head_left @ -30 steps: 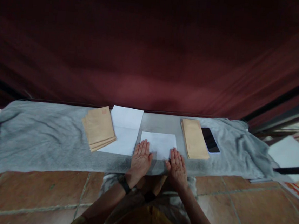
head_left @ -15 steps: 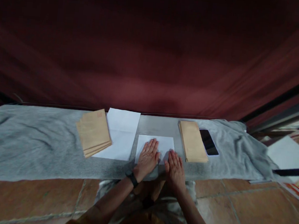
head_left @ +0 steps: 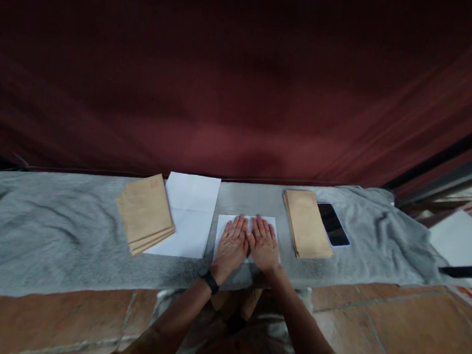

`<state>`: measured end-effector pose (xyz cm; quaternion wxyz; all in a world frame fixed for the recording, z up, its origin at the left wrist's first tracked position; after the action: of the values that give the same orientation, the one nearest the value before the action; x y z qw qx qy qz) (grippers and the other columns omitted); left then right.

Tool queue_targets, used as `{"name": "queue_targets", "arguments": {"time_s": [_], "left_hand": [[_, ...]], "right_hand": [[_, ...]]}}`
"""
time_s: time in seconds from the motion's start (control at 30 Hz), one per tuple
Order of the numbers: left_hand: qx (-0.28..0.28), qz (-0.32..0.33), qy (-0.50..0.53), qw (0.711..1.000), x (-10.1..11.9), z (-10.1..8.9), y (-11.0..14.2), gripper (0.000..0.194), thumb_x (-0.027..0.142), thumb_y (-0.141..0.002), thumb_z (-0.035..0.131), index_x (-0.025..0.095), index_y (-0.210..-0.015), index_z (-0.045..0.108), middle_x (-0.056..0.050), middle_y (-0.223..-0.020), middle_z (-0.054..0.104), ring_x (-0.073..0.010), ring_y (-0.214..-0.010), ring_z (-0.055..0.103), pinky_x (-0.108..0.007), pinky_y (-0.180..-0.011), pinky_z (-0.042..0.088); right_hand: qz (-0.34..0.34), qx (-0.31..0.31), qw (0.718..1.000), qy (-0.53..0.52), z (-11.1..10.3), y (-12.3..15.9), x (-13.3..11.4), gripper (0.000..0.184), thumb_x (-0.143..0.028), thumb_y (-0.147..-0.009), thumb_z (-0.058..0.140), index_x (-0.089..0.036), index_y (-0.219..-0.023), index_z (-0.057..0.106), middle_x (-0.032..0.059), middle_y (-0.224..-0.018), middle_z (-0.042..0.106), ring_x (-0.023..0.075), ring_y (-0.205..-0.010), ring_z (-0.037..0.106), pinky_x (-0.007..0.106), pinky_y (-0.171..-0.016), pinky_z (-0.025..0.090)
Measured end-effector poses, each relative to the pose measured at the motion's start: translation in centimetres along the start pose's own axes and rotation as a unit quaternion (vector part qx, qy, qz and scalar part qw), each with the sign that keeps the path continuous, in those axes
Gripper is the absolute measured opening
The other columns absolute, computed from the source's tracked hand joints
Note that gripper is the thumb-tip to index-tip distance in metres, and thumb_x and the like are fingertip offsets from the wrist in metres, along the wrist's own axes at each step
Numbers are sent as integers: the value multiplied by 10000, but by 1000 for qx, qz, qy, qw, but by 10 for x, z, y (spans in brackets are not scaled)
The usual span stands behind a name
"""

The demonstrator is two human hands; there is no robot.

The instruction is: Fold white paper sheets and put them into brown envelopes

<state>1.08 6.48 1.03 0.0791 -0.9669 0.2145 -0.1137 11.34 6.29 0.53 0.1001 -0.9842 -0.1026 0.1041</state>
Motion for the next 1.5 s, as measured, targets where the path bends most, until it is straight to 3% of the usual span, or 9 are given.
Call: {"name": "queue_targets", "arguments": {"time_s": [0.4,0.7,0.87,0.97,1.1,1.23,1.5], "left_hand": [[39,-80,-7,996,-25,-8,13,588,295,-1011,378,63,-1548,317,-170,-1614,316,-276,-1522,248,-499,-1242,240],[57,-94,-19,994,-25,-12,19,623,305,-1012,371,20,-1556,263,-213,-1596,330,-296,-1524,229,-524,-1234,255],[62,-93,-17,994,-26,-11,19,628,305,-1010,365,24,-1560,254,-209,-1603,314,-294,-1524,228,-525,-1239,244],[58,-91,-13,994,-26,-11,19,629,307,-1009,350,31,-1564,244,-205,-1607,304,-290,-1527,219,-540,-1233,256],[43,-91,-25,995,-26,-11,18,617,310,-1005,355,6,-1539,299,-210,-1606,308,-290,-1528,216,-517,-1237,253],[40,-91,-32,995,-26,-12,18,619,333,-1008,361,0,-1529,322,-213,-1598,325,-293,-1522,239,-503,-1234,265],[69,-109,-28,991,-28,-15,24,625,361,-1011,374,-2,-1519,346,-229,-1582,353,-306,-1505,285,-493,-1222,296]], "right_hand": [[43,75,996,36,-4,17,29,612,-427,-1066,294,-62,-1556,326,193,-1560,422,301,-1451,387,473,-1182,296],[72,100,991,45,-13,44,43,673,-463,-1057,327,-12,-1555,293,248,-1556,402,329,-1435,403,474,-1155,356],[90,127,987,29,-24,58,32,669,-395,-1055,359,-28,-1587,191,254,-1584,345,345,-1466,353,517,-1150,361],[39,102,994,0,-23,60,6,662,-372,-1053,349,-71,-1605,142,212,-1608,322,320,-1490,316,514,-1169,341],[-14,52,998,-17,-14,63,-22,622,-378,-1049,345,-93,-1591,234,174,-1595,372,286,-1472,357,464,-1190,322],[8,67,998,9,-13,70,-16,611,-396,-1048,370,-59,-1555,320,197,-1569,409,298,-1462,373,462,-1190,315],[30,108,992,51,-25,88,13,635,-403,-1055,366,-74,-1586,248,205,-1554,424,299,-1425,434,466,-1174,333]]}}
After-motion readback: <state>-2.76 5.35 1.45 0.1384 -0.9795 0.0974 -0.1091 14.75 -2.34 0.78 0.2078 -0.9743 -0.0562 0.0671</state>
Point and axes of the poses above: each hand's wrist, its own y-axis away from the middle knuckle, its own z-axis out of the palm, x = y × z, the point moved 7 cm from there along -y, towards the middle knuckle
